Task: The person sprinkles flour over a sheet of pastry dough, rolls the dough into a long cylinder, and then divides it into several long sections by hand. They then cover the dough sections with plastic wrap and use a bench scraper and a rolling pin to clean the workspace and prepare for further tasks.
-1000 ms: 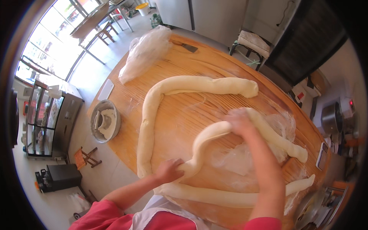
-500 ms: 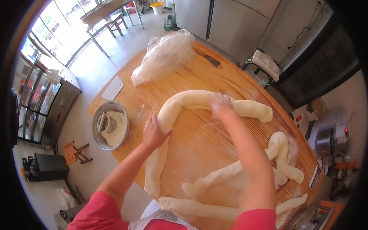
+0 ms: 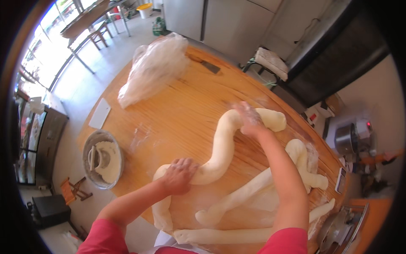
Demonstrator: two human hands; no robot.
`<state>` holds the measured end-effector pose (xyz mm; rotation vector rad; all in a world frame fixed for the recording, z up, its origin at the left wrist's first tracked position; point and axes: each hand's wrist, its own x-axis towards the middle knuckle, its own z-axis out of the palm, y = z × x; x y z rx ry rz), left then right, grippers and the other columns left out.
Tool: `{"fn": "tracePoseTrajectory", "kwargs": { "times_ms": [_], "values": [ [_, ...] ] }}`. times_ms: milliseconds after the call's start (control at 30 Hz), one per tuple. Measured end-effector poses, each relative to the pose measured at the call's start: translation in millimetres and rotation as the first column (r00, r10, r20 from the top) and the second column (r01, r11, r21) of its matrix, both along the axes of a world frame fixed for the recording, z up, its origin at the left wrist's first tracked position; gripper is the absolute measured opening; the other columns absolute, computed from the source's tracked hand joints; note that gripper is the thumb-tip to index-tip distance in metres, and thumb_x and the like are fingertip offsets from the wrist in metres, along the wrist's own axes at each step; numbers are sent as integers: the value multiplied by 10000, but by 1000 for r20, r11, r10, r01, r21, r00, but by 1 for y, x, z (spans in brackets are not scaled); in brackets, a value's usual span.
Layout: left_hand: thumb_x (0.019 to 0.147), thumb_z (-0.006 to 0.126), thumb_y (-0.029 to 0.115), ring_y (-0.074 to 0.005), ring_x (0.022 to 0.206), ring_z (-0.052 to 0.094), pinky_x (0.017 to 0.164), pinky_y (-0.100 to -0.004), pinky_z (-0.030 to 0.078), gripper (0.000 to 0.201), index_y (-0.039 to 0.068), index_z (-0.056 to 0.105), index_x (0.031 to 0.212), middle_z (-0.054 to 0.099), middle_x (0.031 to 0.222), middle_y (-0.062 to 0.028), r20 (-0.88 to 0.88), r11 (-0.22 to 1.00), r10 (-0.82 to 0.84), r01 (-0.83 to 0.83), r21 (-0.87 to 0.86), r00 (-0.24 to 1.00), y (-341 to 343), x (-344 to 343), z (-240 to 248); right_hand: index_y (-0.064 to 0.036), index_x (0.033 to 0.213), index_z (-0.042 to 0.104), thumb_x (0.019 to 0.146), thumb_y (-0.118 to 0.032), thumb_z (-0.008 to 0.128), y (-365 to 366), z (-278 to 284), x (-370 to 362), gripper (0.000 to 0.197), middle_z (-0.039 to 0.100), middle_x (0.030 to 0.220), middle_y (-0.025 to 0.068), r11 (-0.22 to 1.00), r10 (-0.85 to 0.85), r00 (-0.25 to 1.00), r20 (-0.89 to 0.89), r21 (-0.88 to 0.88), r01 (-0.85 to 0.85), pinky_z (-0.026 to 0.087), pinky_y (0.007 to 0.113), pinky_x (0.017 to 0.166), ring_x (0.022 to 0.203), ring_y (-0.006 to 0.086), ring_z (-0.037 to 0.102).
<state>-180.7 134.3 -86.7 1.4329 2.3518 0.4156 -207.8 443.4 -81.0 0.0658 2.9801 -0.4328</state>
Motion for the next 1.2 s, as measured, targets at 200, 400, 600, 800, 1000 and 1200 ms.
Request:
{"fn": "tracePoseTrajectory", "kwargs": {
  "times_ms": [200, 400, 600, 800, 1000, 1200],
  "values": [
    [645, 583, 192, -285, 896, 485, 774, -355, 397, 463, 35, 470, 1065, 482, 969, -148, -59, 987, 151, -147, 63, 987, 18, 12, -18, -128, 1243, 322, 583, -89, 620, 25, -17, 20, 725, 295, 1279, 135, 978, 43, 996, -83, 208, -24, 211, 350, 993, 1199, 280, 259],
    [627, 611, 133, -294, 797, 524, 692, -382, 420, 395, 52, 483, 992, 520, 876, -112, -183, 854, 518, -515, 67, 835, 11, -72, -22, -135, 1057, 499, 601, -151, 647, 34, -16, -11, 479, 490, 1037, 95, 931, -187, 981, -54, 309, 195, 319, 392, 897, 1041, 262, 412],
    [622, 667, 178, -335, 1007, 414, 826, -392, 373, 601, 23, 378, 1126, 433, 1061, -181, -116, 781, 612, -575, 242, 783, -18, -56, -11, -113, 1081, 494, 671, -33, 514, 30, -39, -17, 418, 454, 1128, 151, 844, -251, 895, -368, 369, 389, 320, 412, 901, 1069, 309, 395],
    [533, 739, 165, -409, 1075, 327, 899, -437, 301, 846, -39, 258, 1199, 316, 1164, -250, 36, 658, 752, -753, 22, 658, -119, 88, -5, -1, 1116, 431, 720, -82, 440, -104, -32, 48, 404, 415, 1147, 182, 902, 374, 801, -467, -18, -431, 301, 416, 914, 1048, 339, 395],
    [513, 713, 130, -391, 1012, 366, 871, -435, 322, 854, -54, 237, 1198, 369, 1082, -242, 41, 581, 814, -808, -97, 580, -118, 159, -9, 55, 1260, 187, 737, -238, 553, -236, -44, 118, 702, 263, 1260, 272, 809, 26, 986, 165, -583, 76, 205, 437, 975, 1179, 405, 236],
    [546, 642, 66, -366, 971, 391, 841, -405, 346, 755, -40, 257, 1187, 401, 1026, -217, 254, 591, 782, -807, -7, 570, -101, 139, -16, 66, 1236, 242, 693, -82, 483, -284, -43, 83, 613, 330, 1206, 296, 659, 90, 995, 36, -751, -32, 269, 424, 948, 1125, 409, 329]
  ]
}}
